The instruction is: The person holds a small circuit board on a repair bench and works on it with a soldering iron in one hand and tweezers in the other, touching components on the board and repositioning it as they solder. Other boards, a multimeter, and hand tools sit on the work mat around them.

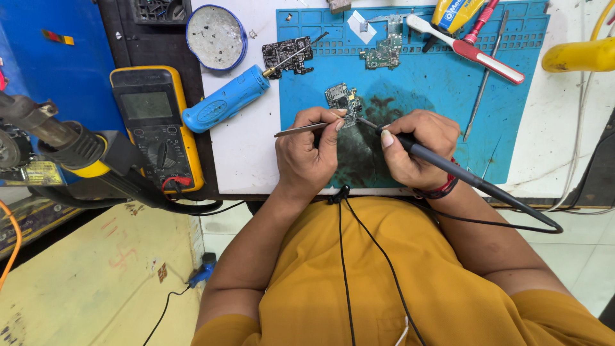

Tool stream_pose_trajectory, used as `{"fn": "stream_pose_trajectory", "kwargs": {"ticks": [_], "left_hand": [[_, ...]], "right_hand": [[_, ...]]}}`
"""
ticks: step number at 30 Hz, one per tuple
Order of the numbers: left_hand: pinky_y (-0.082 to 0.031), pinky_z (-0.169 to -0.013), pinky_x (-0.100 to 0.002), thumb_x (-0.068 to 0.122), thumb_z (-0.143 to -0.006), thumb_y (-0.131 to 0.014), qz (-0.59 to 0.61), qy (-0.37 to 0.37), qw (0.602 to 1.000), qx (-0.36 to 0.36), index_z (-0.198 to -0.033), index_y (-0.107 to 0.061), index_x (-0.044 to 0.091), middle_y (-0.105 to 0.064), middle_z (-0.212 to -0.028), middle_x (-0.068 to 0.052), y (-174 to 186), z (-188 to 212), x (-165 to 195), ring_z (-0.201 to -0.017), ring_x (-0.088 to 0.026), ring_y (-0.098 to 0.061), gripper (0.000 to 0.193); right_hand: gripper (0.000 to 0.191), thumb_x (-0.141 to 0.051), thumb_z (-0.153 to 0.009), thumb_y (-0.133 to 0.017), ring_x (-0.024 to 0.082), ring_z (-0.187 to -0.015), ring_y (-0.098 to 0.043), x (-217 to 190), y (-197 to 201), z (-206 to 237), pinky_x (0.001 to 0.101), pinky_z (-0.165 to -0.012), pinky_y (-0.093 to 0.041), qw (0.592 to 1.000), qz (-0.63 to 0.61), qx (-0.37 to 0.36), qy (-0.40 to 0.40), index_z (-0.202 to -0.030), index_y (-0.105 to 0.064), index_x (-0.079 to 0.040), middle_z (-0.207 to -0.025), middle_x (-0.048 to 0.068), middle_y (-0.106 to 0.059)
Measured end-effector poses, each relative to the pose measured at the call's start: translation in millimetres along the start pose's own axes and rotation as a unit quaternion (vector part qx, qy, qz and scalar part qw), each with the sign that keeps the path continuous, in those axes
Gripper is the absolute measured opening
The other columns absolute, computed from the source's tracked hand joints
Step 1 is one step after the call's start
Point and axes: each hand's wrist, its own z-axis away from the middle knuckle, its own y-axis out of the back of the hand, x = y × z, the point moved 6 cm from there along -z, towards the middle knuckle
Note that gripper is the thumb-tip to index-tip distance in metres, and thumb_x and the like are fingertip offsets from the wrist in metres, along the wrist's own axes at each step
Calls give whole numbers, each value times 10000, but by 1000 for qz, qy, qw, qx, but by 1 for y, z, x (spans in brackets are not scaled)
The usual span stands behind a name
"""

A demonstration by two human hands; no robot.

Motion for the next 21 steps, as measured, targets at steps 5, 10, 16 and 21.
{"fn": "stream_pose_trajectory", "kwargs": {"ticks": [5, 10, 16, 21], "left_hand": [[-620, -730, -271, 37, -1025, -684, -3, 3, 1000, 0, -1086, -586, 33, -781, -1045, -112, 0, 0, 0, -853, -172, -787, 115], [-627, -744, -274, 38, -1029, -683, -3, -5, 1000, 3, -1088, -583, 35, -778, -1047, -110, 0, -1, 1, -864, -174, -787, 116], [-624, -738, -274, 37, -1026, -685, -6, 2, 1000, 2, -1086, -586, 35, -780, -1039, -111, 0, 0, 1, -857, -173, -786, 116], [-626, -742, -272, 39, -1033, -680, 1, -1, 1000, 1, -1092, -580, 35, -777, -1051, -112, 0, 0, 1, -864, -171, -786, 116]], "right_hand": [[80, -28, -904, -714, 253, -667, -654, 0, 0, 0, 309, -593, -490, 1000, 4, -1, -2, -879, -638, -22, -796, 112, -683], [90, -36, -909, -723, 252, -663, -649, 1, 0, 1, 309, -588, -484, 1000, 6, -1, -4, -878, -640, -22, -798, 114, -683], [88, -36, -905, -723, 250, -656, -648, 1, 0, 0, 307, -583, -484, 1000, 4, -2, -7, -875, -642, -20, -793, 114, -681], [84, -35, -915, -719, 253, -673, -657, 0, -1, 0, 306, -596, -491, 1000, 0, 0, -3, -884, -642, -23, -809, 114, -688]]}}
